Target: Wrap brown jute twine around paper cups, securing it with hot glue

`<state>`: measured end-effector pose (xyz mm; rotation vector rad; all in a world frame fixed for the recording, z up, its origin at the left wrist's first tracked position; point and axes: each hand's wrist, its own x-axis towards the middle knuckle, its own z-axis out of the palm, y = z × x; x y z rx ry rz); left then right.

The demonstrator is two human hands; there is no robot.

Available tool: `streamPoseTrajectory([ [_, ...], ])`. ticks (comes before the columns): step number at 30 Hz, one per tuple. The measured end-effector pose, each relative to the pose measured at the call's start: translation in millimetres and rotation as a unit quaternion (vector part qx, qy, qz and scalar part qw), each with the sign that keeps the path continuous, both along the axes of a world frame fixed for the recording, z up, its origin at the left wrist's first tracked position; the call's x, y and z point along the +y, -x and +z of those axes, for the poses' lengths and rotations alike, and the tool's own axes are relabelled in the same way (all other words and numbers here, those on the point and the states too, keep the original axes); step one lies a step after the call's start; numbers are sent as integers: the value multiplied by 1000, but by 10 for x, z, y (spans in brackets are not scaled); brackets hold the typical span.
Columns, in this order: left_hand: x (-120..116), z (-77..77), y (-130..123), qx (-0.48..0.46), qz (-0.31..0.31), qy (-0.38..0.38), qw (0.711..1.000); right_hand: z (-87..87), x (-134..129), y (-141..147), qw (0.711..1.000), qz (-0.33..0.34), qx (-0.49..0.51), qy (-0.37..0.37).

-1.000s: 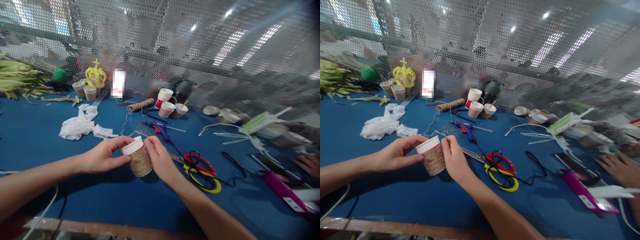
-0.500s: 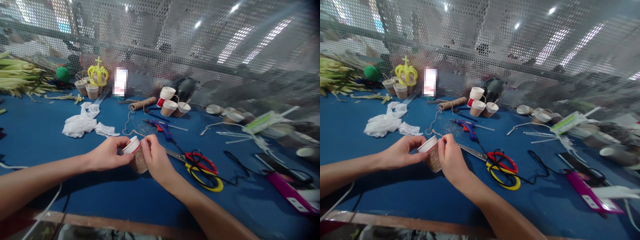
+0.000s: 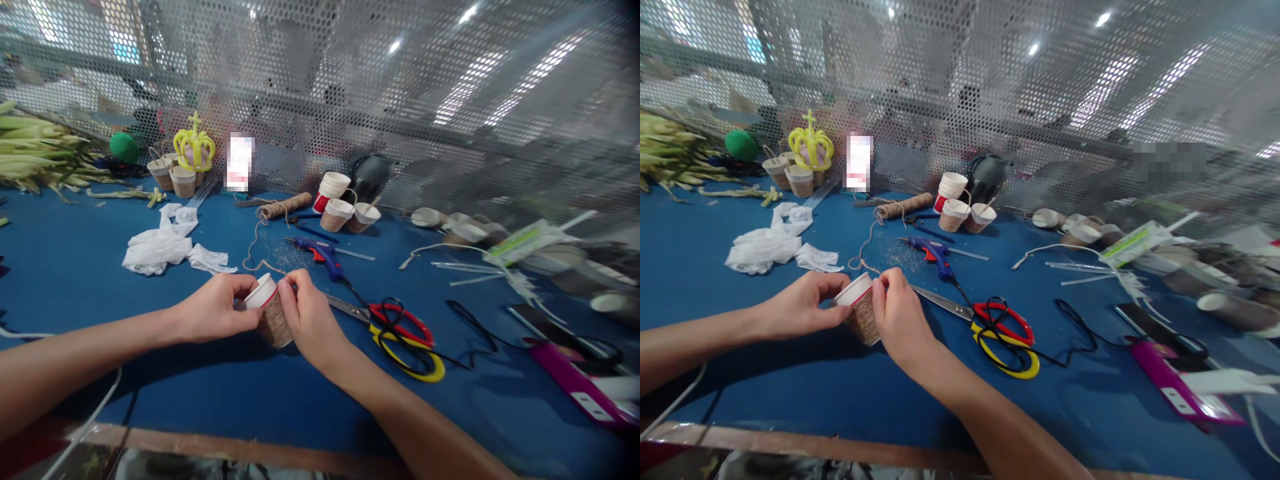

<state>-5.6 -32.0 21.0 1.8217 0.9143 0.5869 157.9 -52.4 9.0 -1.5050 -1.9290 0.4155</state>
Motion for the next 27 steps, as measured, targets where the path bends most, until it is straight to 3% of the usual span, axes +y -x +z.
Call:
streamPoseTrajectory([
  [15,3,-65,-36,-80,-16,119,990,-37,-31,26,999,-3,-39,-23],
  [27,-2,-89,-58,-110,-17,150,982,-45,-52,68,996,6,-71,-56],
])
